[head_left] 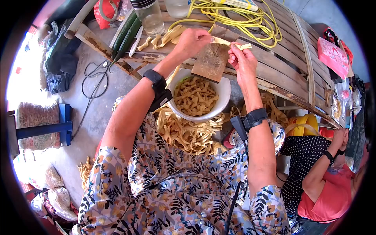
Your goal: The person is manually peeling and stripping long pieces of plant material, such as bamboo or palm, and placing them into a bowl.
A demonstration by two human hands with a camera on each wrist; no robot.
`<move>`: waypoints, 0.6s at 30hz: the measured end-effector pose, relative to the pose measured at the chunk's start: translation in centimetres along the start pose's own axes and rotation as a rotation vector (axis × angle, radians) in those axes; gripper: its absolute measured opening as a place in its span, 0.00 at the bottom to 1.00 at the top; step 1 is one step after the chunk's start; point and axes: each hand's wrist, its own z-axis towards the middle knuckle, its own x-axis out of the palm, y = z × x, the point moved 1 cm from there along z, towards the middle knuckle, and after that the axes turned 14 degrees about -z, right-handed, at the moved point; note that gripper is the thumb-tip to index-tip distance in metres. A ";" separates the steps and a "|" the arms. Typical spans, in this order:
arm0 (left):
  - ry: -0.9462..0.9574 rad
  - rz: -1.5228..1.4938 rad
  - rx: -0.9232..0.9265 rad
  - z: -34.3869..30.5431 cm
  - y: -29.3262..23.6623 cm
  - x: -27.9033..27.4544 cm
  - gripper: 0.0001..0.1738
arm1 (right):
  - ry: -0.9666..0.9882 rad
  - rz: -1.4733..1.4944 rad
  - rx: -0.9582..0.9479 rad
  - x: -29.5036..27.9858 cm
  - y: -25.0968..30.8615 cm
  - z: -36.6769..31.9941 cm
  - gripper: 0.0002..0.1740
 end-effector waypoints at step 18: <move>-0.098 0.058 0.037 0.3 3.2 0.7 0.10 | -0.066 -0.306 0.007 -0.3 -1.7 0.5 0.08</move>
